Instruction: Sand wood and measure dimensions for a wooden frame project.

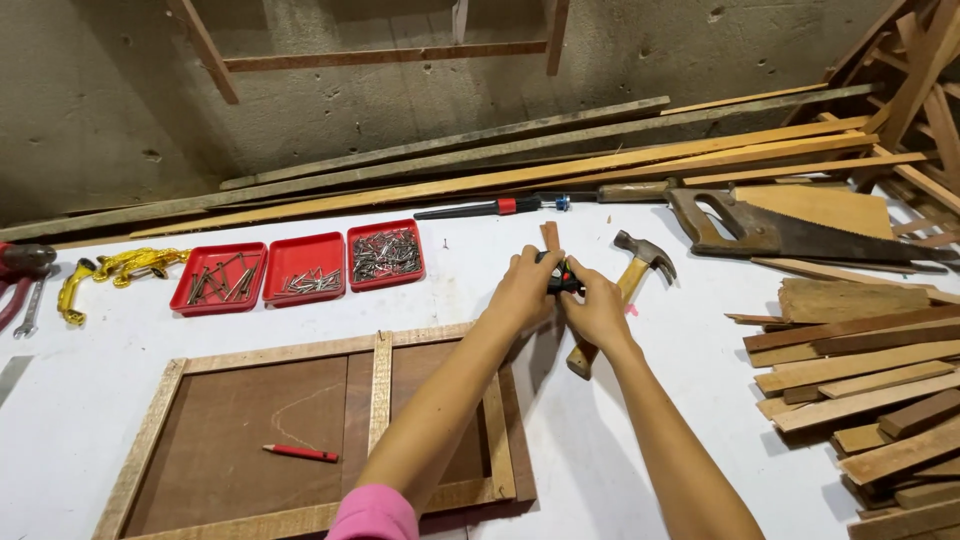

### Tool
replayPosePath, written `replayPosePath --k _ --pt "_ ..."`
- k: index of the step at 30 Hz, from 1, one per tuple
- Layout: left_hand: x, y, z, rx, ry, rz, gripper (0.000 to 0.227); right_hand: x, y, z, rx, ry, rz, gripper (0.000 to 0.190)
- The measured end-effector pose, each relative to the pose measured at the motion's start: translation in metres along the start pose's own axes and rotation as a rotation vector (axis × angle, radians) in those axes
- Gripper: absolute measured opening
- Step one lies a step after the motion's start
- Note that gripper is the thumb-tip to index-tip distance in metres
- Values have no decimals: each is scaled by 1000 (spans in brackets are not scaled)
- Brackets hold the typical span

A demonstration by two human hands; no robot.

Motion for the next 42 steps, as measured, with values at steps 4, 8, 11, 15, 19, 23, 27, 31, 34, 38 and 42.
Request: replayPosePath --k 4,8,11,15,19,23,27,31,34,38,42 --pt "-36 -31 41 -6 -17 -55 75 -27 37 26 52 -3 60 61" --pt "-84 -62 83 -26 -68 -148 70 -65 81 49 84 9 145 61" --pt "-122 -78 108 -38 -100 -188 70 -97 118 65 108 1 209 62" --pt "-176 -94 134 -56 -123 -237 71 -140 154 76 107 31 200 65" --pt "-223 -100 146 -53 -152 -272 73 -179 178 81 112 41 248 66" --pt "-271 -108 155 -42 -149 -263 72 -215 195 72 131 112 295 68" --pt "-313 -98 150 -44 -117 -200 69 -244 194 45 79 322 145 68" --pt "-343 -84 136 -48 -88 -158 69 -265 193 21 136 473 100 68" --pt "-358 -74 125 -47 -45 -111 68 -277 193 10 5 552 90 70" --pt "-371 -62 110 -21 -6 -91 71 -290 186 -5 -56 622 77 67" --pt "-378 -50 96 59 51 -55 73 -298 191 -13 -207 709 25 66"
Point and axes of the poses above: each hand's wrist, its own x-axis towards the middle knuckle, its own z-axis out of the back of the hand, y = z × x, the point moved 9 cm from there along x, towards the middle knuckle, and after that the axes turned 9 degrees about -x, right-handed, at the moved point
